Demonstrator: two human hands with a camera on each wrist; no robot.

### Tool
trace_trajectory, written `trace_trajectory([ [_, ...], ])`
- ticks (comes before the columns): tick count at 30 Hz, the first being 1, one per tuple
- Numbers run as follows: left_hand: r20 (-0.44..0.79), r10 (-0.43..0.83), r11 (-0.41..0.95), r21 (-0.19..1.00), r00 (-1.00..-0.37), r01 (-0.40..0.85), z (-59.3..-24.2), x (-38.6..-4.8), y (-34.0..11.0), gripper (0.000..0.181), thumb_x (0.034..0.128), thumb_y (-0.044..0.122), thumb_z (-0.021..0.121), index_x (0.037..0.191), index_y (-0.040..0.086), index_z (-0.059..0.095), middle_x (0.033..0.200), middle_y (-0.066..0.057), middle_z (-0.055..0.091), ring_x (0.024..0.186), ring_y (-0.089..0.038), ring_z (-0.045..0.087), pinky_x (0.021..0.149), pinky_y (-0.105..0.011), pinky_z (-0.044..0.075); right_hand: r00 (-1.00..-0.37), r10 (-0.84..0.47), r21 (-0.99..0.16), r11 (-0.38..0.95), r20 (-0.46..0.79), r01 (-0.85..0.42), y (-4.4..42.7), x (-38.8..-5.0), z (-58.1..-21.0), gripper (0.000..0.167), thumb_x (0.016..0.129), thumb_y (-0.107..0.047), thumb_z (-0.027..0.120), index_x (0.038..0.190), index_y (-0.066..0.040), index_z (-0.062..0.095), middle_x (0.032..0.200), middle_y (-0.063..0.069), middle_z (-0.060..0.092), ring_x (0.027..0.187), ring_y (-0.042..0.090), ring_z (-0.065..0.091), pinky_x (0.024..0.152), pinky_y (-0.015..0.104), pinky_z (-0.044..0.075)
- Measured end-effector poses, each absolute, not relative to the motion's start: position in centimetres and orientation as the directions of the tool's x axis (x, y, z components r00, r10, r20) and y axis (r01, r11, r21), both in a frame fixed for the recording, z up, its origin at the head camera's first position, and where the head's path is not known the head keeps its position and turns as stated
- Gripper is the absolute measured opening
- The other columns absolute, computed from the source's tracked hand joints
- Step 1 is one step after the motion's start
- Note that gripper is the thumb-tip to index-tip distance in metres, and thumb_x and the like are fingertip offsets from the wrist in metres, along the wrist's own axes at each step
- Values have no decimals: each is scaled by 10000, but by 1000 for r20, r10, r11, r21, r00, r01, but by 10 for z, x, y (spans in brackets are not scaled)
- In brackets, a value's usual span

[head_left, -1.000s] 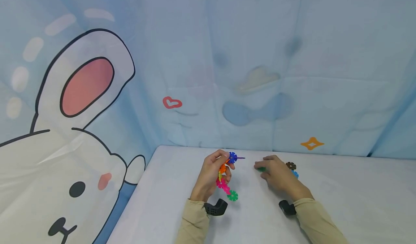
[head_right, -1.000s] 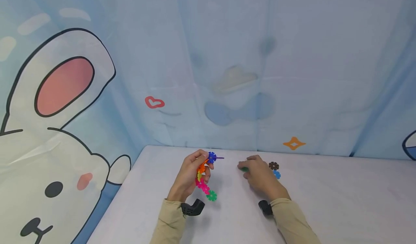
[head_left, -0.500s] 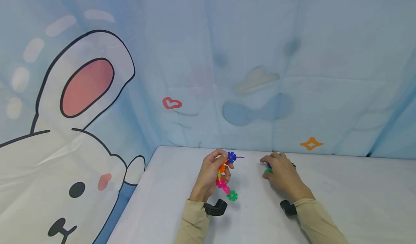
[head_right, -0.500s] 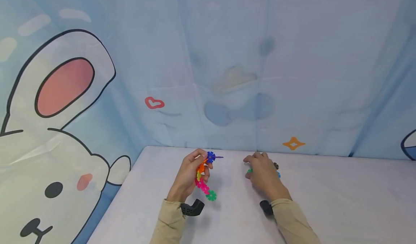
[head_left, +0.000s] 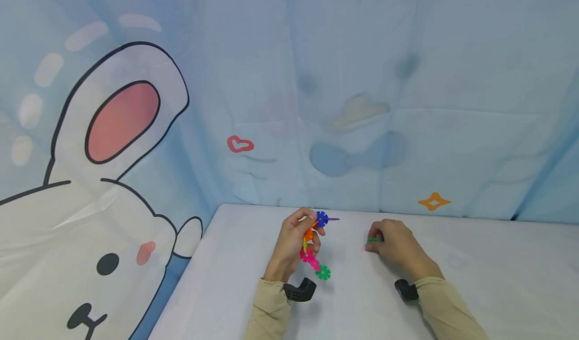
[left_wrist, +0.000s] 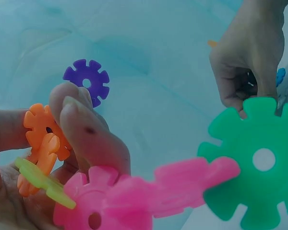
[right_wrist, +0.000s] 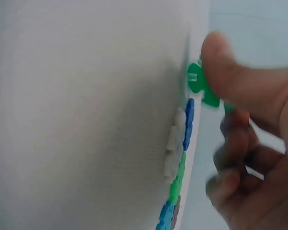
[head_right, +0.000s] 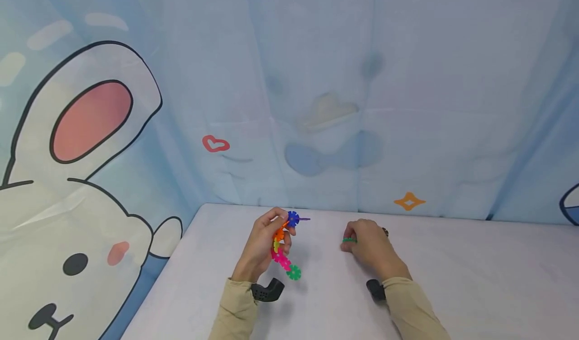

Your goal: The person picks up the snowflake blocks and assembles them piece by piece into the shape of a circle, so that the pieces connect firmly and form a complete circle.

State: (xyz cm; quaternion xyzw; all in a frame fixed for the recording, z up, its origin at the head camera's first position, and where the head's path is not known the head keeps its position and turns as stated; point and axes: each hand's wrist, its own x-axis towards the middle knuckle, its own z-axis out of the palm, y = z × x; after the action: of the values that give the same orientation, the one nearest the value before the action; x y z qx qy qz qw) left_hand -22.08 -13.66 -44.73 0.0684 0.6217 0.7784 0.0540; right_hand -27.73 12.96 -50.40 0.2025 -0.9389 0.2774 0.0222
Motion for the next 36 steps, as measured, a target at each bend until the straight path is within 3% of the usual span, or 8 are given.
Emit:
trace_trajectory([
  [3, 38, 162, -218, 976, -986, 2, -446, -221, -137, 173, 1117, 204, 522, 997, 132, 625, 789, -13, 674, 489, -106, 572, 520, -228, 550, -897, -380, -554, 708, 224, -438, 131, -278, -501, 163, 877, -161, 872, 828, -173, 717, 754, -63, 588, 712, 103, 497, 648, 275, 415],
  [7, 41, 155, -217, 976, -987, 7, -443, -219, -137, 179, 1113, 198, 517, 989, 132, 627, 789, -15, 675, 489, -110, 573, 522, -229, 552, -885, -333, -627, 625, 325, -466, 130, -273, -486, 37, 952, -122, 797, 969, -110, 766, 819, -21, 711, 702, 78, 584, 622, 226, 503],
  [11, 54, 150, -215, 976, -987, 21, -439, -217, -137, 183, 1113, 202, 514, 985, 129, 622, 785, -15, 676, 486, -112, 575, 522, -231, 553, -882, -261, -712, 521, 392, -471, 124, -262, -463, 133, 1012, -137, 733, 1123, -67, 756, 917, 54, 756, 750, 73, 680, 654, 216, 563],
  [15, 79, 142, -210, 976, -987, 48, -435, -215, -136, 172, 1114, 207, 523, 993, 125, 614, 777, -9, 677, 481, -112, 575, 523, -235, 553, -863, -207, -768, 394, 461, -505, 116, -252, -445, 187, 1013, -113, 728, 1198, -80, 723, 914, 44, 733, 780, 22, 693, 709, 175, 587],
  [18, 104, 140, -212, 975, -985, 72, -431, -212, -135, 163, 1113, 204, 531, 991, 126, 606, 770, 1, 676, 478, -104, 572, 525, -232, 551, -843, -193, -781, 318, 502, -538, 112, -246, -435, 238, 1009, -72, 722, 1245, -95, 700, 880, 13, 705, 777, 56, 683, 736, 156, 586],
  [30, 174, 146, -247, 960, -974, 134, -420, -205, -135, 156, 1111, 199, 542, 988, 120, 595, 755, 17, 676, 475, -79, 576, 528, -209, 554, -795, -194, -766, 215, 575, -606, 104, -236, -425, 239, 977, 16, 725, 1192, -75, 776, 815, -37, 683, 750, 103, 669, 706, 170, 585],
  [36, 218, 136, -266, 948, -966, 176, -416, -203, -134, 171, 1116, 200, 533, 981, 114, 593, 750, 14, 675, 468, -82, 576, 513, -215, 549, -792, -179, -776, 164, 583, -609, 99, -231, -422, 200, 945, 43, 750, 1122, -37, 798, 842, -53, 744, 724, 106, 702, 667, 207, 607],
])
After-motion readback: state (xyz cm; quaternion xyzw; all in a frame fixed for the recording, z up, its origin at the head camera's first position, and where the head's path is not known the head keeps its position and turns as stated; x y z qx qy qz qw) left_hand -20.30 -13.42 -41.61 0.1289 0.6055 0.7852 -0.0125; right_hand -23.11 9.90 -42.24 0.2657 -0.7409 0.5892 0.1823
